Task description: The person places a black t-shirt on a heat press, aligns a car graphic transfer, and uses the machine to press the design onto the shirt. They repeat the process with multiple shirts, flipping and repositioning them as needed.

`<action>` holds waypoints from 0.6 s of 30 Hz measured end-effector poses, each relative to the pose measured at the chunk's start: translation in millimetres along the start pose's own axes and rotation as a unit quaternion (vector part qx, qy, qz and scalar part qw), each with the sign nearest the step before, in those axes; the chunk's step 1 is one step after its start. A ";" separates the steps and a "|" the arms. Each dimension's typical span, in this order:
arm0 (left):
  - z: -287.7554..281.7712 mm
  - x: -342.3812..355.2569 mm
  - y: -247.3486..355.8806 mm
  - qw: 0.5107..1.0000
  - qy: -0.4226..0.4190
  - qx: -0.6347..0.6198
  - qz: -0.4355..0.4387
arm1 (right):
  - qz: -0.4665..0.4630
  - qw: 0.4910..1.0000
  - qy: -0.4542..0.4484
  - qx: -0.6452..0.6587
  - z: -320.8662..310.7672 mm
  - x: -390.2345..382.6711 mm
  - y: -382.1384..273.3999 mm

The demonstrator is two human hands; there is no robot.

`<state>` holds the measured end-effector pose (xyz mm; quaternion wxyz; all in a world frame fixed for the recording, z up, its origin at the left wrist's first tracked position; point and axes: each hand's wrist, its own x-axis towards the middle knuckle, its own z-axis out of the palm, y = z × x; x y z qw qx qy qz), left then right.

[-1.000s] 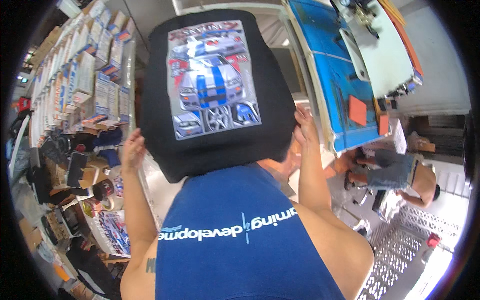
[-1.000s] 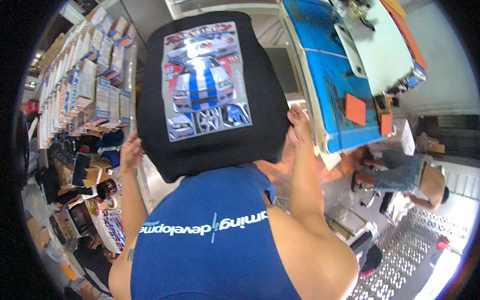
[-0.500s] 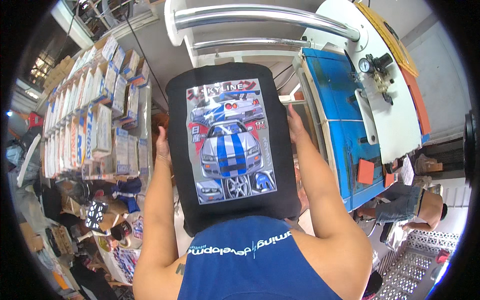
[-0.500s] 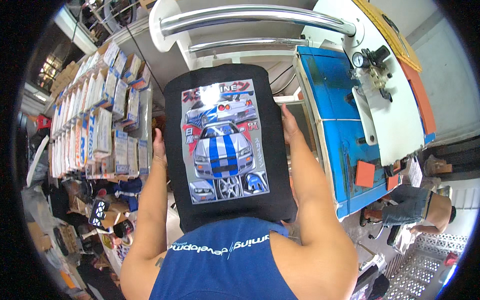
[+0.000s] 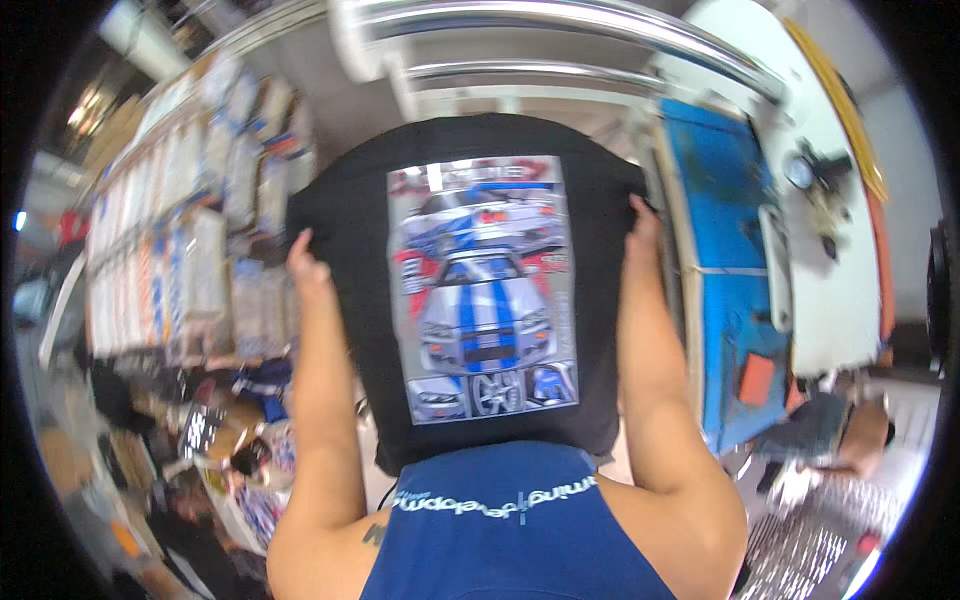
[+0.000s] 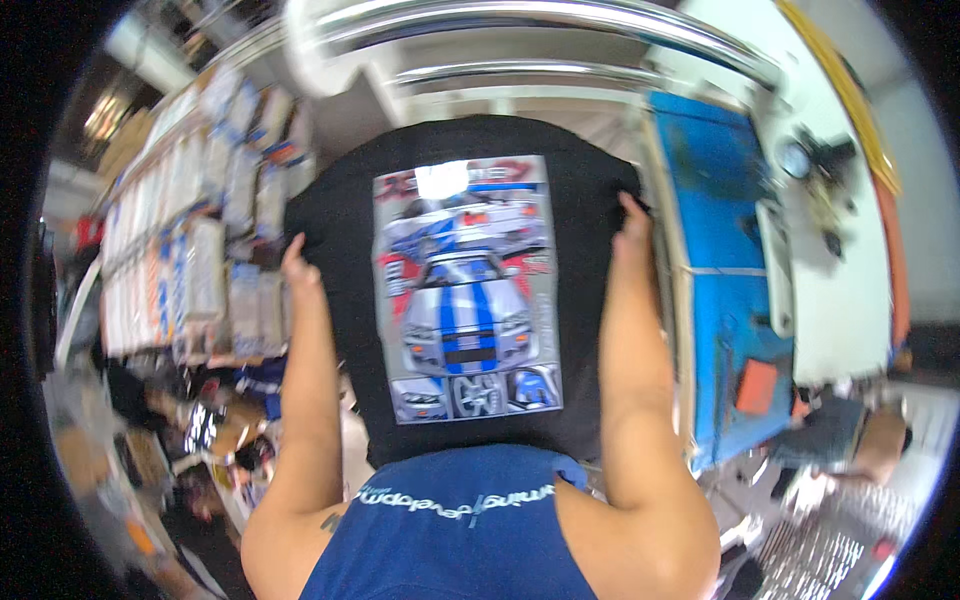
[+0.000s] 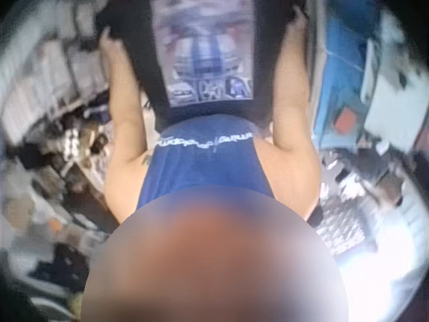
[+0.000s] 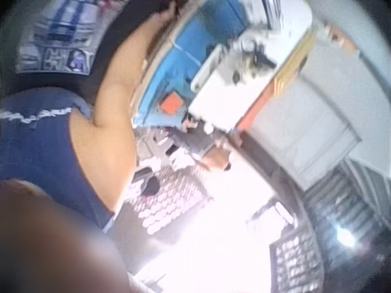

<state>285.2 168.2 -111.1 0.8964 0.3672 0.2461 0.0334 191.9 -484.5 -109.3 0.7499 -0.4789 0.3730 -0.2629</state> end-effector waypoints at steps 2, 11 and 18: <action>5.3 -10.7 -1.8 0.997 0.061 0.032 0.029 | 0.106 0.984 -0.106 0.091 -3.3 -4.0 -8.4; 17.7 -16.1 2.8 0.996 -0.020 -0.081 0.026 | 0.075 0.988 -0.108 0.079 4.7 -17.1 -30.0; 12.6 -9.7 8.3 0.997 -0.028 -0.068 -0.017 | 0.028 0.989 -0.091 0.116 11.5 -29.1 -28.3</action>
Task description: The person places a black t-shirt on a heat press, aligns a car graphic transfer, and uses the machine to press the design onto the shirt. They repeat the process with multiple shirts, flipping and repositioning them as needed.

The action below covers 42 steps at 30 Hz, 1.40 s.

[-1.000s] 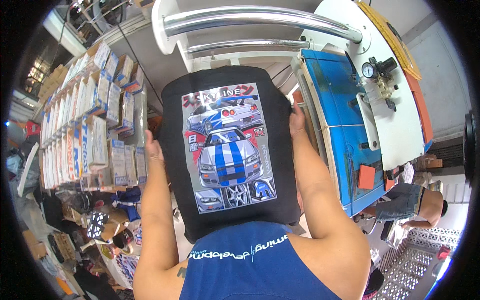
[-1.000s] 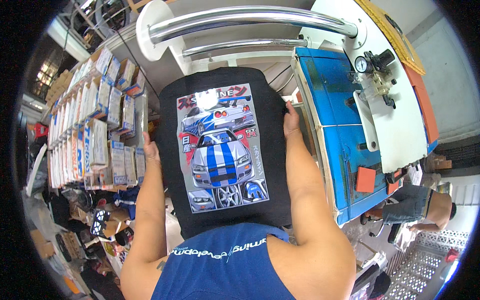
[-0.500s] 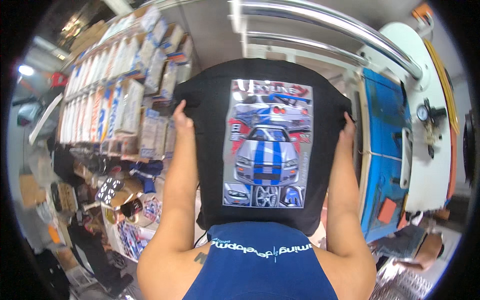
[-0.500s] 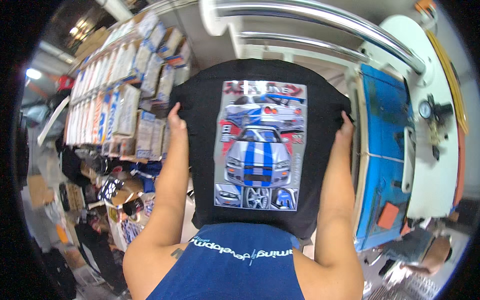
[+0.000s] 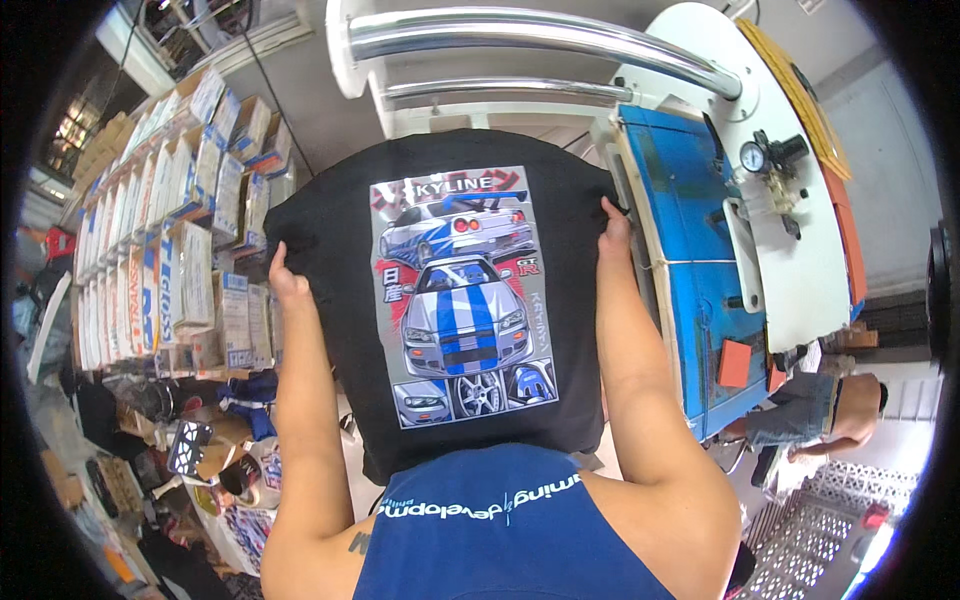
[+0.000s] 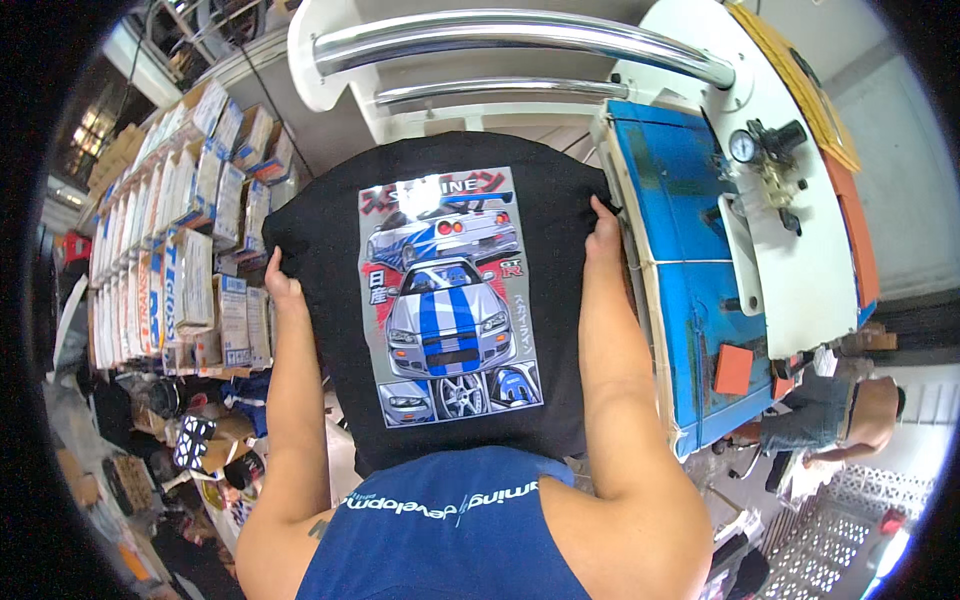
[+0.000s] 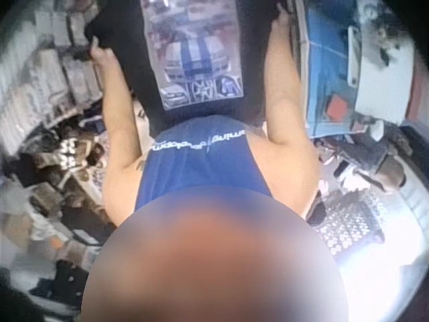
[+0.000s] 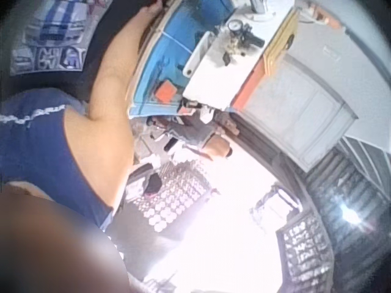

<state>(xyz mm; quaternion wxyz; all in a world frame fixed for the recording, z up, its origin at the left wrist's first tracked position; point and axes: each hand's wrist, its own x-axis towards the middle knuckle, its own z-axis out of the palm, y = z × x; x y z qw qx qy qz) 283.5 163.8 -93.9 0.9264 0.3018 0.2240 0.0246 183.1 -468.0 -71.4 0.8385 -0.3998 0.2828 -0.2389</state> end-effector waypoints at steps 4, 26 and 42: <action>10.3 -15.9 12.2 0.998 -0.013 0.054 -0.036 | 0.068 0.997 -0.033 0.016 4.3 -3.0 -3.8; -21.1 -363.3 -44.9 0.511 -0.262 0.708 0.411 | -0.408 0.593 -0.225 -0.657 -45.3 -370.8 0.8; -26.3 -364.9 -49.5 0.502 -0.260 0.703 0.431 | -0.641 0.481 0.118 -0.586 -86.6 -341.2 -221.2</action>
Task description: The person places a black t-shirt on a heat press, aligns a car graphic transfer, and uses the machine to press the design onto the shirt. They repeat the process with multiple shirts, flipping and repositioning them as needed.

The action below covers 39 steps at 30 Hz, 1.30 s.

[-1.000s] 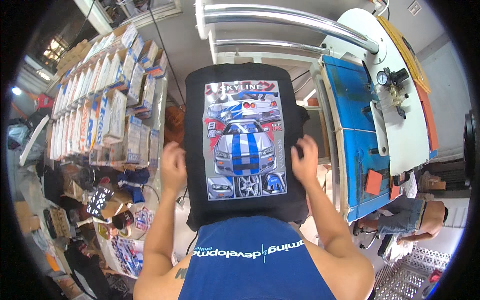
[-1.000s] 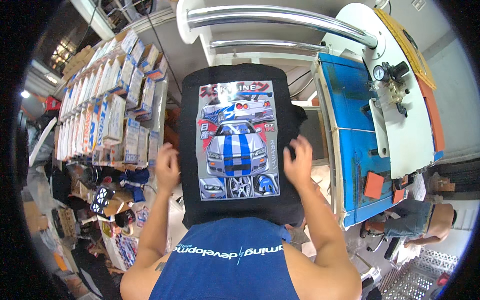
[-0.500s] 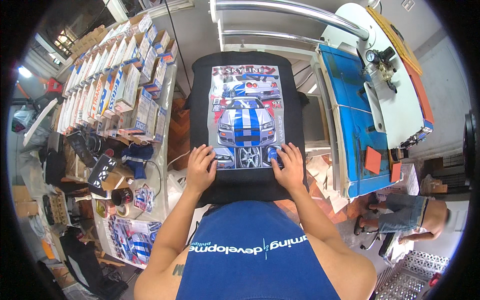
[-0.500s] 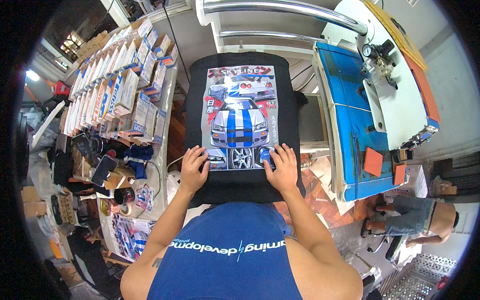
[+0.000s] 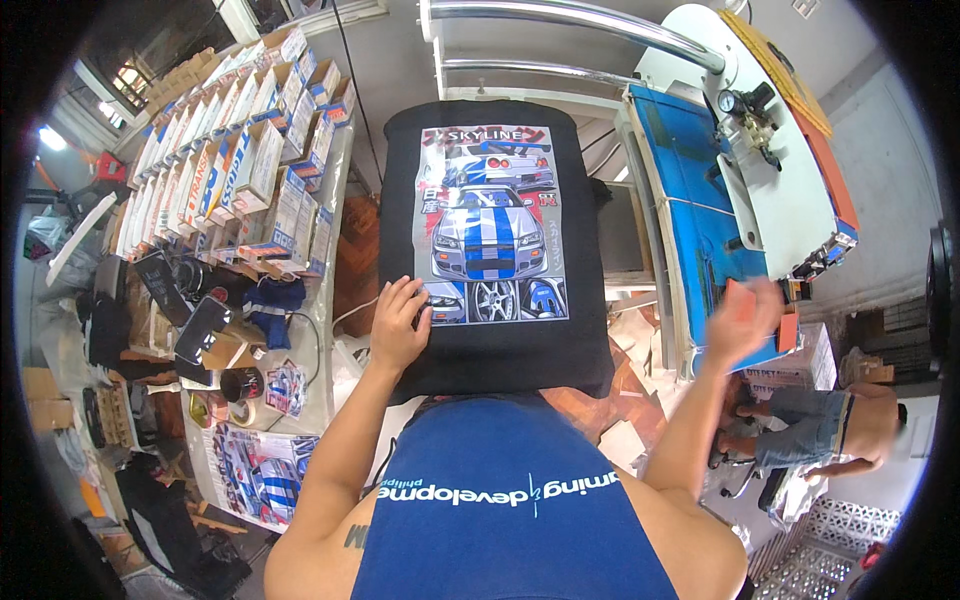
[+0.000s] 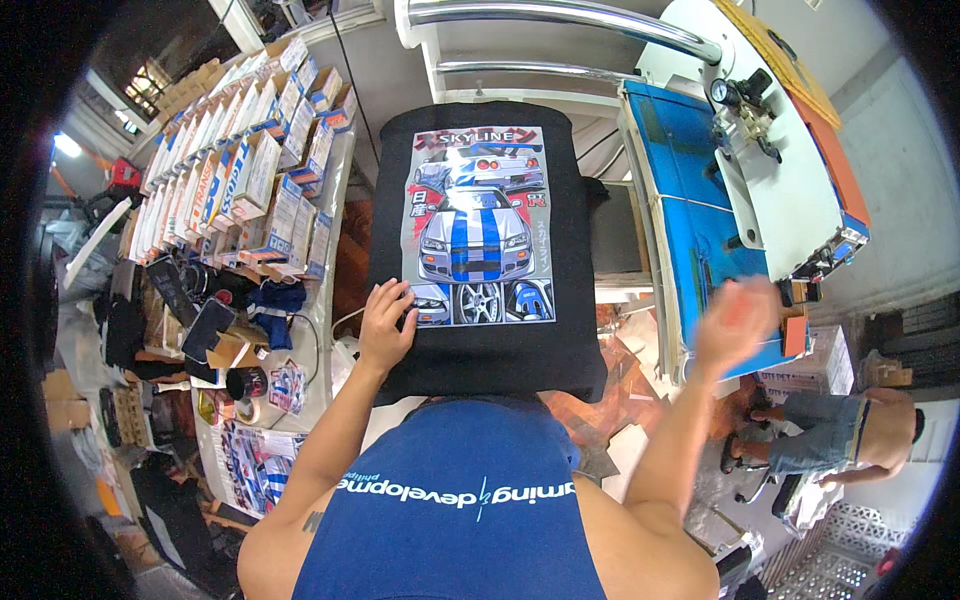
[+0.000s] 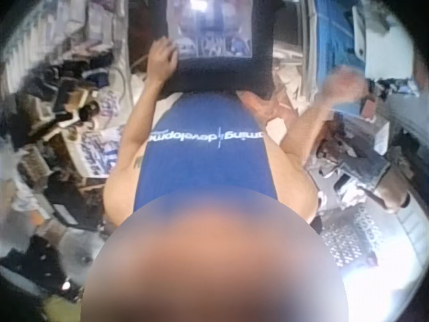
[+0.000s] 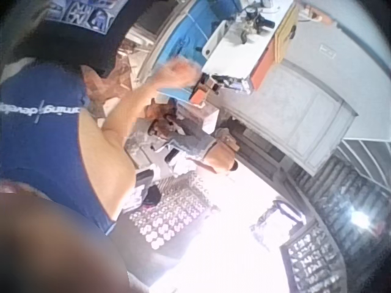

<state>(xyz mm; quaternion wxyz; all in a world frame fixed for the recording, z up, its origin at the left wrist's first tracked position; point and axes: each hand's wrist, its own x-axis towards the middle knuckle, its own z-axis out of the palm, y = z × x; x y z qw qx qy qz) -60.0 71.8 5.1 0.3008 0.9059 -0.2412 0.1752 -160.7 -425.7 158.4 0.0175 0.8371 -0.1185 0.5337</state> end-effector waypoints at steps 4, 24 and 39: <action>0.5 -1.6 -2.1 1.000 -0.008 -0.003 -0.003 | 0.132 0.975 -0.132 -0.117 -19.8 51.1 122.1; -3.9 16.2 5.2 0.997 -0.051 0.047 -0.043 | 0.058 0.973 -0.225 0.010 -33.0 13.2 -48.8; -77.3 -244.0 -28.1 0.935 0.078 -0.067 -0.340 | -0.058 0.975 -0.095 0.192 -39.9 17.3 -240.9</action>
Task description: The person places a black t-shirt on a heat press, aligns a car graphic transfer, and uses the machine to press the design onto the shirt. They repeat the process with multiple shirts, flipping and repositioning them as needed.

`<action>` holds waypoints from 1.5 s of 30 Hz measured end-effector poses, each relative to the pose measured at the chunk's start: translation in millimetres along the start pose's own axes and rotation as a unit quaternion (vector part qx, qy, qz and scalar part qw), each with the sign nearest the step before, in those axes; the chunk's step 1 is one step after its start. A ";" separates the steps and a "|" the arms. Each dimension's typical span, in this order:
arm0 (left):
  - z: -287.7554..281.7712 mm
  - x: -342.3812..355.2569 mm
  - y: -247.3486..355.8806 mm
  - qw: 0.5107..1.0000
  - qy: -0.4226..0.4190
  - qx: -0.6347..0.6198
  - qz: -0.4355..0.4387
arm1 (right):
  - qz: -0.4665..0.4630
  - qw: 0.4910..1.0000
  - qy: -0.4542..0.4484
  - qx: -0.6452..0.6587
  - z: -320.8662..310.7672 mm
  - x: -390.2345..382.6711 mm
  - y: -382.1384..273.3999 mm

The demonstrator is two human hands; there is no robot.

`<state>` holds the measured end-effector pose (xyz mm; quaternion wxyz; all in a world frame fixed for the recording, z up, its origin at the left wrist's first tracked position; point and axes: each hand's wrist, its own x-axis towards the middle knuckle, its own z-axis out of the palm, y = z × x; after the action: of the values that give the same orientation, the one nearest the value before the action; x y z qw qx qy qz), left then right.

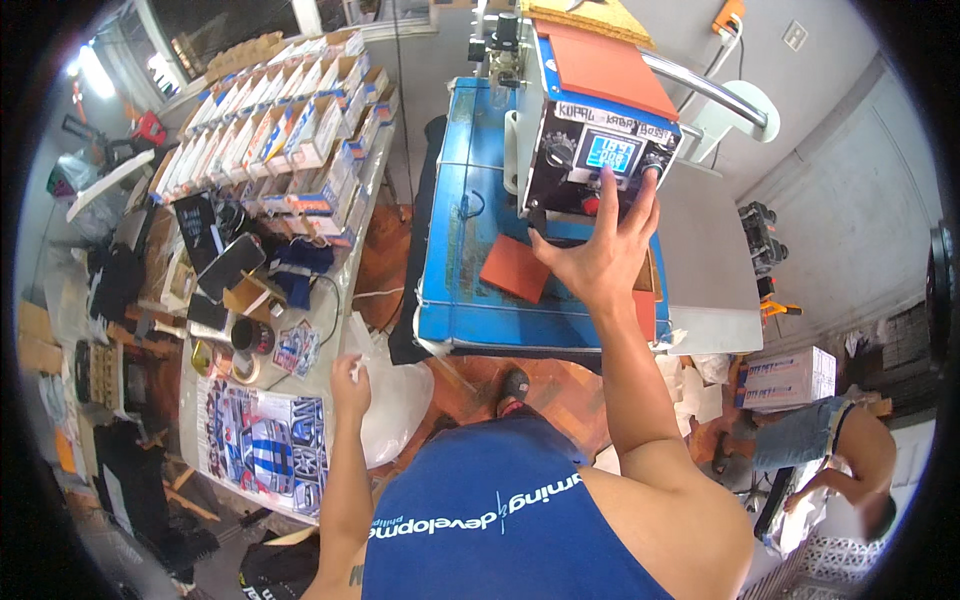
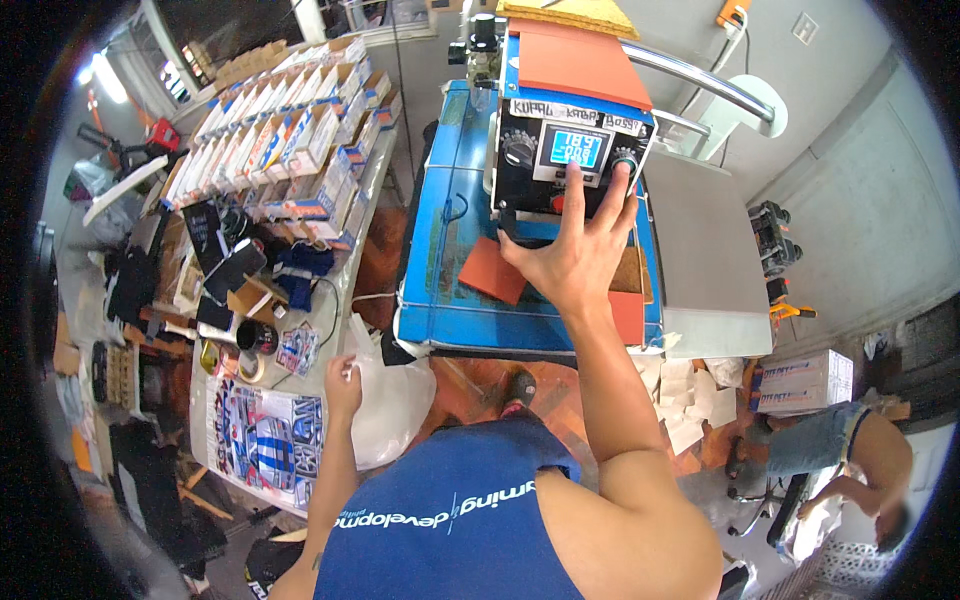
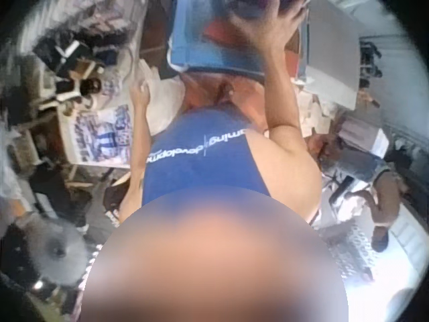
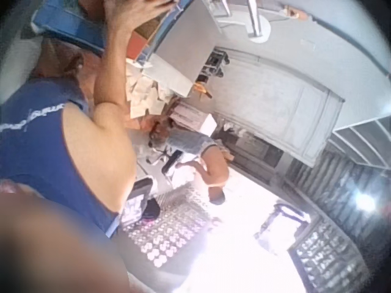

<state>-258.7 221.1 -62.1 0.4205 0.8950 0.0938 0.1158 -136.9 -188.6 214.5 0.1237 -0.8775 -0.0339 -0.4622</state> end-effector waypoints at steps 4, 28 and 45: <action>-21.1 -103.0 -26.3 0.996 0.006 -0.027 -0.088 | -0.005 1.000 -0.003 0.010 15.8 -8.6 -25.3; 252.6 -583.8 16.8 0.737 0.162 -0.132 -0.643 | -0.176 0.954 -0.205 0.129 33.6 1.6 -24.6; 136.8 -506.3 -120.8 0.877 -0.105 0.093 -0.459 | -0.099 0.925 -0.359 -0.072 35.7 14.2 -42.3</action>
<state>-711.9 62.9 -305.4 0.3486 0.7934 0.4596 -0.1942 -107.6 -139.6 214.6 -0.0063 -0.9833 -0.1294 -0.1278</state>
